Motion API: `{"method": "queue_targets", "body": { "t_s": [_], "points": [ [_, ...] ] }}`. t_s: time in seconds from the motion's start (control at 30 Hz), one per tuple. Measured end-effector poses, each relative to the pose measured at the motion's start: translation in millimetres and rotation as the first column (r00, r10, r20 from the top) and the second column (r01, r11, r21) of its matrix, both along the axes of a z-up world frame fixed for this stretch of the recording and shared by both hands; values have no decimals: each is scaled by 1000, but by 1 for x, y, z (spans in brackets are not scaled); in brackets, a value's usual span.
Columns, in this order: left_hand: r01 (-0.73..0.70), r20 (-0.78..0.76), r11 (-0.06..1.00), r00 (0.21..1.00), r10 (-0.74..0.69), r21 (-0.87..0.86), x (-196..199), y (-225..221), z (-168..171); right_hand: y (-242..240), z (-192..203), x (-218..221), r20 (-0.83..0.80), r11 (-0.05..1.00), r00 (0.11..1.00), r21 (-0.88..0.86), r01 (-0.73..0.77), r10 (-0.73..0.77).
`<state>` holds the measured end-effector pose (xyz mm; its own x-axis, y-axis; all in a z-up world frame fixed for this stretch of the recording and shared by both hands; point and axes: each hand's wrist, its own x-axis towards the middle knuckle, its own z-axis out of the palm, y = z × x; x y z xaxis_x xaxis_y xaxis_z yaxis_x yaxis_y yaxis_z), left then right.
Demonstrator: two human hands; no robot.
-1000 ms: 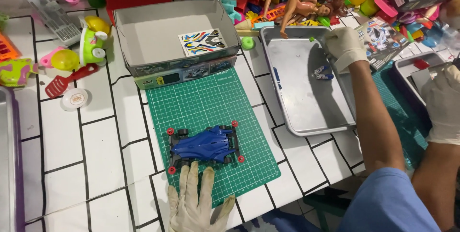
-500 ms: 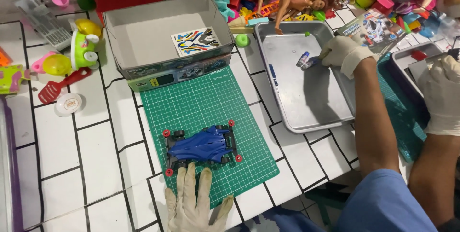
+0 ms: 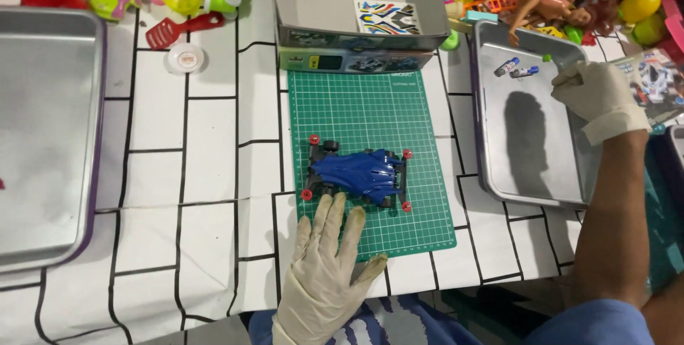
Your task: Assembling a toy car chassis by fitting plastic parts and using a screwdriver.
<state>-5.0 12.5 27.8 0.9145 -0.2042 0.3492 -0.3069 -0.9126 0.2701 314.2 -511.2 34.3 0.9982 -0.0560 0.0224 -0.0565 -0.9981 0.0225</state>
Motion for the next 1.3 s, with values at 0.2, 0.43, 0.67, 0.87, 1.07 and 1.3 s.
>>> {"method": "queue_targets", "body": {
  "t_s": [0.2,0.43,0.67,0.87,1.07,1.3],
  "points": [
    [92,-82,984,991,-105,-150,-1,-13,-24,254,101,-90,91,654,953,708,-267,290],
    [71,-54,997,996,-71,-3,2,-25,-7,418,83,-132,-107,363,539,843,-396,836],
    [86,-88,996,992,-89,-38,3,-27,-23,437,58,-138,-82,251,435,904,-347,897],
    [107,-111,979,986,-127,-171,5,-25,-16,437,55,-139,-40,213,392,887,-410,919],
    [119,-130,970,980,-149,-210,5,-26,-17,438,55,-140,8,189,377,855,-483,926],
    [127,-119,962,980,-160,-242,5,-25,-16,439,54,-139,71,122,320,829,-545,945]
  ]
}}
